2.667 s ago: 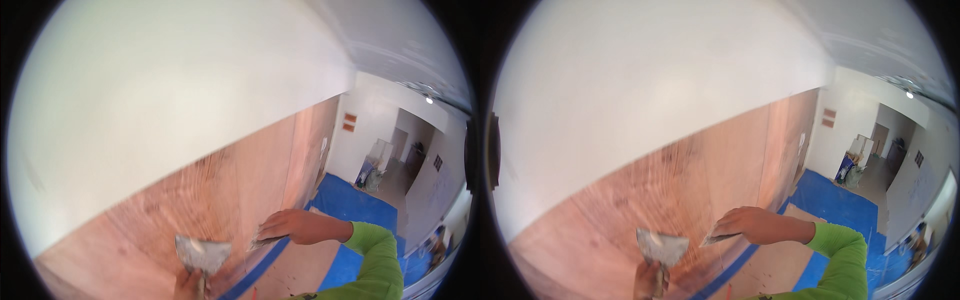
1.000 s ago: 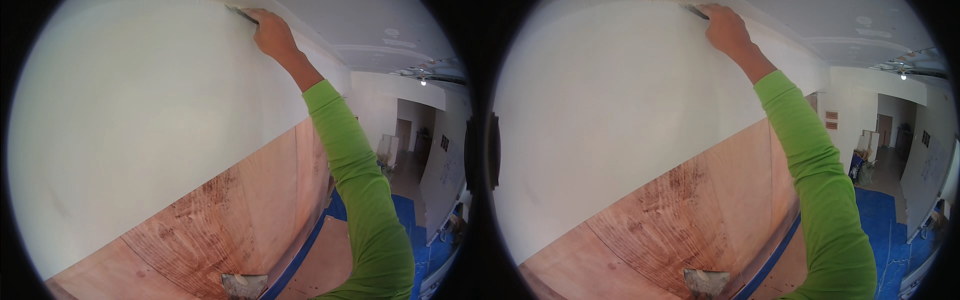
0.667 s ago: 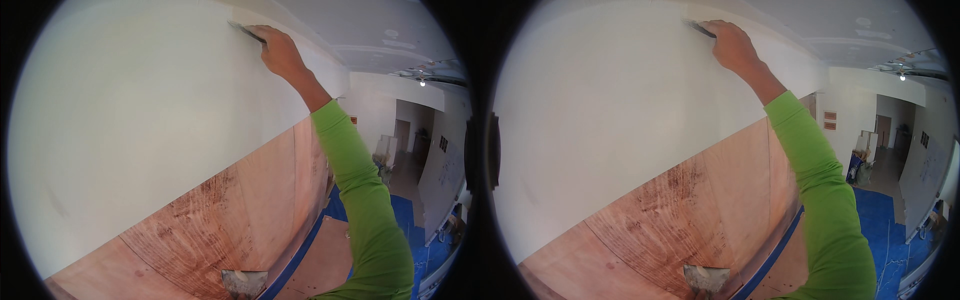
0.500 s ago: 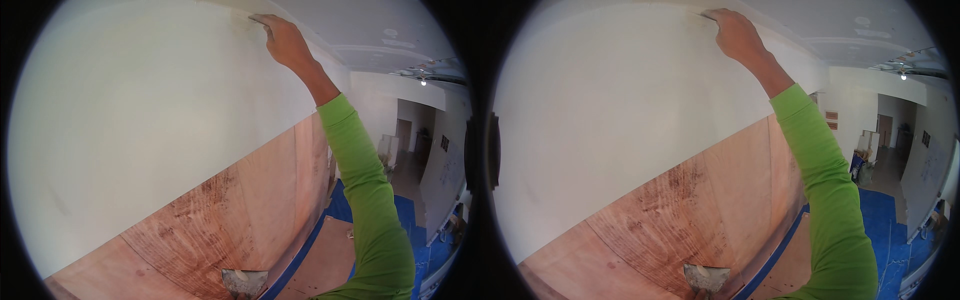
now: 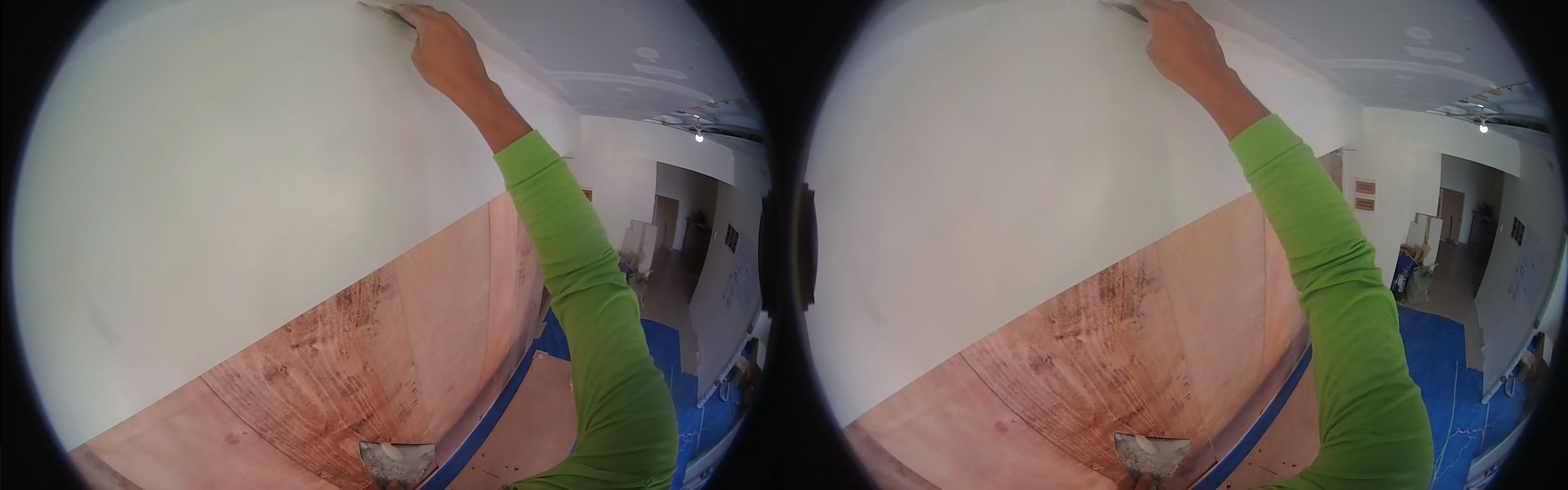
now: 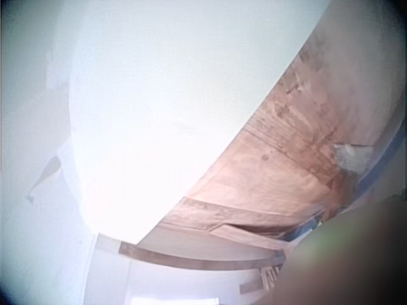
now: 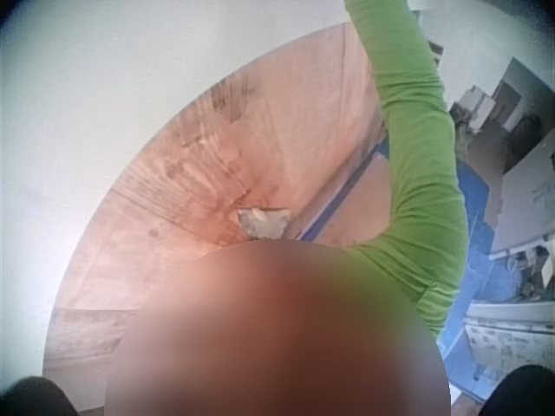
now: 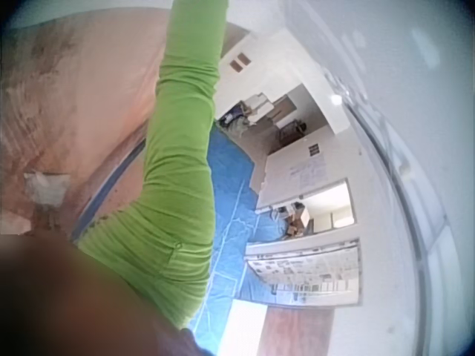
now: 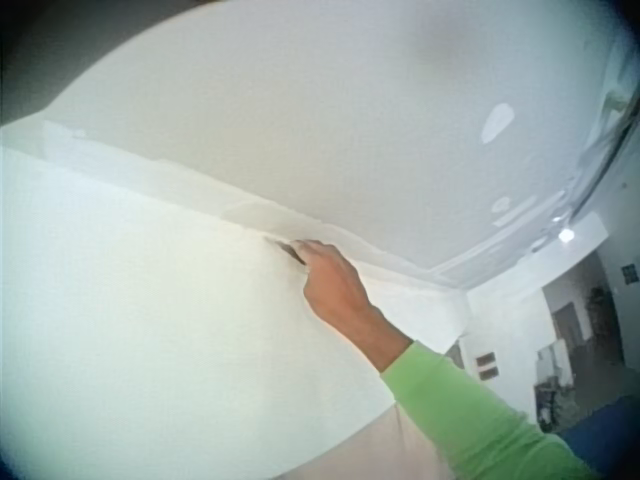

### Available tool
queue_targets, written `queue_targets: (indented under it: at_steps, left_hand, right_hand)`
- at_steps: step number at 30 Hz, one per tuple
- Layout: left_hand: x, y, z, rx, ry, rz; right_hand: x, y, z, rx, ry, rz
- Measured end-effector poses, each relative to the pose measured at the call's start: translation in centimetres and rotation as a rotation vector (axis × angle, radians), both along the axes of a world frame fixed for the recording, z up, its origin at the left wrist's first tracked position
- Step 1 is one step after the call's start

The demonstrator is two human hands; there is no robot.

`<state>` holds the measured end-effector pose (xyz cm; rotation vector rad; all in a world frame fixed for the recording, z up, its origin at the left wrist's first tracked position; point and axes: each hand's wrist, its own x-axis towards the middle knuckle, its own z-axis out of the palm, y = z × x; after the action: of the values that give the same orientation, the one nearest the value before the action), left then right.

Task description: The person applies plaster to the upper wall near the ceiling using a trowel and a smaller scraper. They repeatedly scoop plaster from a cardboard sheet on the floor and smooth it onto the wall surface.

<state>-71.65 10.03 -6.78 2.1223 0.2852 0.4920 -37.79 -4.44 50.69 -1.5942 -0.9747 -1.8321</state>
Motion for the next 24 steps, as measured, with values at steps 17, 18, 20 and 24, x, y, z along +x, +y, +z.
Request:
queue_targets:
  at_steps: [17,18,20,24]
  left_hand:
    - [-0.8,1.3,-4.4,0.363,-0.065,0.037]
    - [-0.6,1.7,-5.8,0.349,-0.092,0.047]
    - [-0.1,2.6,-8.2,0.357,-0.091,0.029]
    - [0.4,2.6,-8.9,-0.042,-0.148,-0.003]
  right_hand:
    - [0.6,1.3,-0.2,0.027,-0.019,-0.026]
    - [0.8,1.4,-0.2,0.025,-0.026,-0.024]
    - [1.3,1.6,-0.1,0.027,-0.046,-0.017]
    - [2.1,1.8,-0.9,0.042,-0.1,0.023]
